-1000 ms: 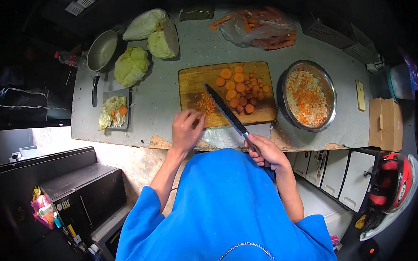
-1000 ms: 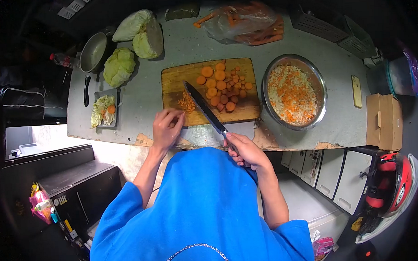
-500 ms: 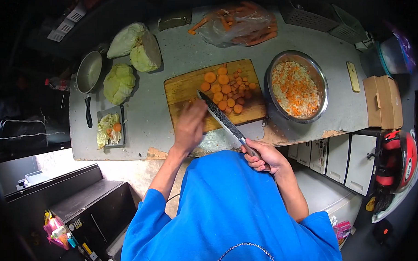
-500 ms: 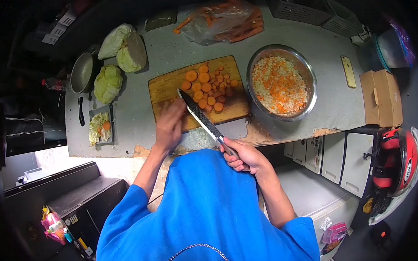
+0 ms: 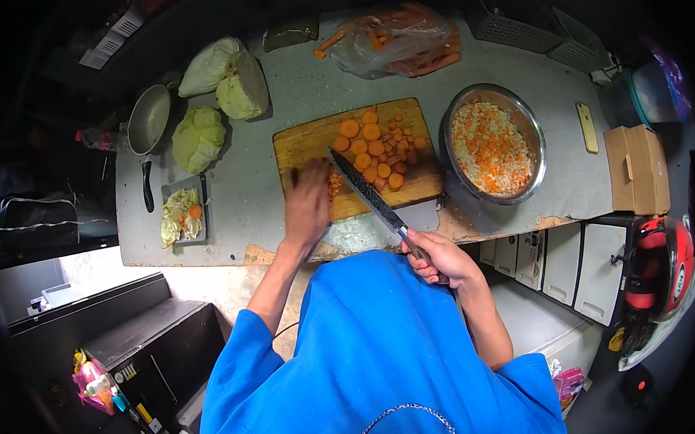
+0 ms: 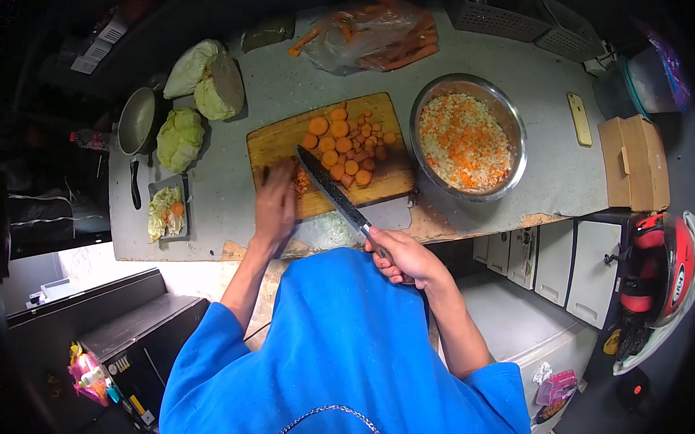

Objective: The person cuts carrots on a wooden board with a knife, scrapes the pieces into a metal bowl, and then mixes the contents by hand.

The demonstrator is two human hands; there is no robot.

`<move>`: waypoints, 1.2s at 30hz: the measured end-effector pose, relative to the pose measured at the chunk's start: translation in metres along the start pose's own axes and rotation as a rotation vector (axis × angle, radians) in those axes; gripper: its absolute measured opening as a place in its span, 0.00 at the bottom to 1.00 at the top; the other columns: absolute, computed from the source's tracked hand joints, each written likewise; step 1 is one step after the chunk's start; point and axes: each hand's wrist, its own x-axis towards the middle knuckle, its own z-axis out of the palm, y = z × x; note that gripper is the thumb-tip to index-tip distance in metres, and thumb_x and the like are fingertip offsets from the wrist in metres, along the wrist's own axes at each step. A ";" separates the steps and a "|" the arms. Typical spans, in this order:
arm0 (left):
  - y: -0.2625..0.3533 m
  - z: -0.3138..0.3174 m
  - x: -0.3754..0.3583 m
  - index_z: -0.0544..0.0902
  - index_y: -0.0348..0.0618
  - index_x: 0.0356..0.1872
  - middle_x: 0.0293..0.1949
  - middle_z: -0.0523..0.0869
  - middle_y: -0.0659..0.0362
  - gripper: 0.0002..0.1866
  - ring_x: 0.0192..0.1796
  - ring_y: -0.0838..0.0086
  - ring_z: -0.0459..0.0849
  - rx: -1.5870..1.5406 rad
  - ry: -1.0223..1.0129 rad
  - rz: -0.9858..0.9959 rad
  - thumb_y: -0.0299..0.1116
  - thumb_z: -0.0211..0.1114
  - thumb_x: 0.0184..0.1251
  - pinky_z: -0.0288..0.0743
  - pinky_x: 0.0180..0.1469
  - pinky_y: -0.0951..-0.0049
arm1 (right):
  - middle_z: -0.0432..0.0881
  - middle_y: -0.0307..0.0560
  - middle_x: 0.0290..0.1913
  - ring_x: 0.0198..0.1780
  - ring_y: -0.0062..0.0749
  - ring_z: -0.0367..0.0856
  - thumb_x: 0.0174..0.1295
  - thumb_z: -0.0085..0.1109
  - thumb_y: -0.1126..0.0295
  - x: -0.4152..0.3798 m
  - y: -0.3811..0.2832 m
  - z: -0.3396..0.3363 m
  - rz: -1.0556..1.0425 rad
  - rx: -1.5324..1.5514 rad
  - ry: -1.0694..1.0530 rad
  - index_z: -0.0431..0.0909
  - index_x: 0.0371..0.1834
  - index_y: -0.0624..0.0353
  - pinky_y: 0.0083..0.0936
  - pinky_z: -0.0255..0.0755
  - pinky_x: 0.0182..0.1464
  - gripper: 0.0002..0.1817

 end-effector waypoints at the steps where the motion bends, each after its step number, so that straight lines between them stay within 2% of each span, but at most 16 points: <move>1: -0.005 -0.004 0.002 0.78 0.38 0.71 0.70 0.81 0.44 0.24 0.75 0.50 0.76 -0.001 0.000 0.001 0.25 0.59 0.75 0.55 0.81 0.37 | 0.65 0.30 0.21 0.17 0.13 0.61 0.84 0.47 0.47 0.000 0.001 0.001 -0.001 0.001 0.001 0.75 0.43 0.58 0.16 0.57 0.16 0.23; 3: -0.011 -0.014 0.002 0.78 0.36 0.71 0.69 0.82 0.45 0.23 0.75 0.50 0.76 -0.083 0.078 -0.083 0.27 0.57 0.78 0.56 0.81 0.38 | 0.68 0.33 0.21 0.19 0.16 0.66 0.84 0.47 0.50 -0.001 0.006 0.005 -0.303 -0.577 0.278 0.76 0.41 0.58 0.21 0.62 0.20 0.22; 4: -0.016 -0.015 -0.001 0.76 0.32 0.71 0.71 0.78 0.40 0.24 0.76 0.46 0.73 -0.099 0.049 -0.109 0.30 0.57 0.79 0.57 0.80 0.39 | 0.78 0.43 0.24 0.24 0.29 0.76 0.82 0.50 0.51 -0.001 0.004 0.009 -0.428 -0.766 0.426 0.81 0.46 0.62 0.31 0.71 0.30 0.22; 5: -0.018 -0.014 -0.001 0.76 0.32 0.71 0.71 0.78 0.40 0.24 0.76 0.46 0.73 -0.096 0.051 -0.109 0.30 0.57 0.79 0.57 0.80 0.39 | 0.78 0.43 0.24 0.24 0.29 0.76 0.82 0.50 0.51 -0.003 0.000 0.015 -0.431 -0.767 0.423 0.81 0.46 0.62 0.31 0.71 0.30 0.22; 7: -0.018 -0.012 -0.002 0.72 0.28 0.73 0.75 0.72 0.34 0.29 0.79 0.41 0.67 -0.113 -0.005 -0.229 0.37 0.59 0.79 0.54 0.82 0.41 | 0.87 0.61 0.39 0.41 0.61 0.86 0.77 0.56 0.56 -0.005 -0.012 0.026 -0.510 -0.913 0.599 0.83 0.55 0.62 0.48 0.77 0.47 0.19; 8: -0.016 -0.011 -0.002 0.72 0.28 0.73 0.75 0.72 0.34 0.29 0.79 0.41 0.67 -0.112 -0.004 -0.227 0.37 0.59 0.79 0.54 0.82 0.41 | 0.87 0.61 0.39 0.41 0.61 0.86 0.77 0.56 0.56 -0.002 -0.015 0.026 -0.512 -0.912 0.600 0.83 0.55 0.62 0.48 0.77 0.47 0.19; 10: -0.008 -0.009 -0.004 0.67 0.24 0.75 0.77 0.66 0.30 0.37 0.81 0.37 0.62 -0.021 -0.150 -0.129 0.47 0.61 0.78 0.51 0.83 0.43 | 0.87 0.65 0.42 0.46 0.66 0.85 0.74 0.60 0.60 0.006 -0.017 0.025 -0.571 -1.007 0.604 0.83 0.56 0.61 0.48 0.78 0.48 0.17; 14: -0.009 -0.016 0.001 0.65 0.23 0.76 0.77 0.66 0.30 0.41 0.81 0.37 0.61 -0.087 -0.195 -0.124 0.51 0.60 0.77 0.48 0.84 0.45 | 0.88 0.64 0.45 0.47 0.63 0.86 0.72 0.63 0.61 0.010 -0.009 0.019 -0.687 -1.038 0.624 0.84 0.59 0.61 0.46 0.78 0.50 0.18; 16: -0.026 -0.016 0.012 0.64 0.22 0.76 0.77 0.65 0.30 0.42 0.81 0.37 0.60 -0.042 -0.072 -0.191 0.52 0.60 0.77 0.49 0.84 0.46 | 0.88 0.64 0.47 0.49 0.62 0.86 0.71 0.64 0.62 0.007 -0.003 0.016 -0.764 -0.981 0.639 0.84 0.59 0.63 0.45 0.78 0.52 0.19; 20: -0.017 0.001 0.021 0.64 0.22 0.76 0.78 0.64 0.30 0.44 0.83 0.38 0.57 0.013 -0.169 -0.104 0.57 0.57 0.78 0.49 0.84 0.46 | 0.88 0.62 0.47 0.50 0.61 0.86 0.70 0.65 0.62 0.005 0.000 0.011 -0.749 -0.929 0.641 0.84 0.61 0.64 0.44 0.78 0.54 0.21; 21: -0.007 0.002 0.016 0.64 0.22 0.76 0.78 0.64 0.30 0.44 0.83 0.38 0.57 0.009 -0.163 -0.103 0.57 0.57 0.78 0.49 0.84 0.46 | 0.88 0.61 0.45 0.47 0.57 0.87 0.70 0.66 0.63 0.004 -0.002 0.011 -0.755 -0.945 0.658 0.84 0.60 0.64 0.41 0.78 0.52 0.20; 23: 0.009 0.001 0.011 0.62 0.28 0.79 0.79 0.62 0.33 0.42 0.83 0.38 0.56 -0.093 -0.350 0.048 0.53 0.59 0.77 0.51 0.84 0.47 | 0.87 0.59 0.42 0.44 0.54 0.88 0.70 0.67 0.65 0.007 -0.007 0.013 -0.771 -0.960 0.683 0.84 0.58 0.65 0.39 0.78 0.50 0.19; 25: 0.005 0.000 0.014 0.63 0.28 0.78 0.80 0.62 0.33 0.43 0.83 0.39 0.57 -0.098 -0.344 0.075 0.53 0.62 0.76 0.52 0.84 0.48 | 0.86 0.58 0.44 0.45 0.56 0.86 0.70 0.66 0.66 0.014 -0.012 0.014 -0.819 -1.000 0.764 0.84 0.60 0.64 0.40 0.78 0.50 0.19; 27: -0.001 -0.004 0.019 0.65 0.29 0.78 0.79 0.64 0.35 0.42 0.83 0.40 0.59 -0.121 -0.177 -0.104 0.51 0.65 0.74 0.53 0.83 0.47 | 0.86 0.59 0.47 0.47 0.58 0.85 0.69 0.64 0.68 0.026 -0.018 0.016 -0.851 -0.994 0.781 0.83 0.61 0.63 0.43 0.77 0.52 0.19; 30: -0.002 -0.007 0.023 0.67 0.30 0.77 0.78 0.67 0.35 0.41 0.82 0.42 0.60 -0.096 -0.266 -0.070 0.50 0.68 0.73 0.55 0.83 0.48 | 0.84 0.58 0.50 0.55 0.57 0.81 0.68 0.65 0.69 0.050 -0.025 0.014 -0.962 -1.108 0.907 0.84 0.62 0.58 0.47 0.77 0.57 0.20; 36: -0.005 -0.002 0.011 0.74 0.31 0.73 0.73 0.75 0.38 0.31 0.80 0.46 0.67 -0.165 -0.214 -0.028 0.42 0.65 0.77 0.61 0.81 0.48 | 0.84 0.54 0.50 0.54 0.52 0.81 0.66 0.66 0.69 0.075 -0.028 0.004 -1.036 -1.191 0.963 0.85 0.62 0.57 0.45 0.74 0.58 0.21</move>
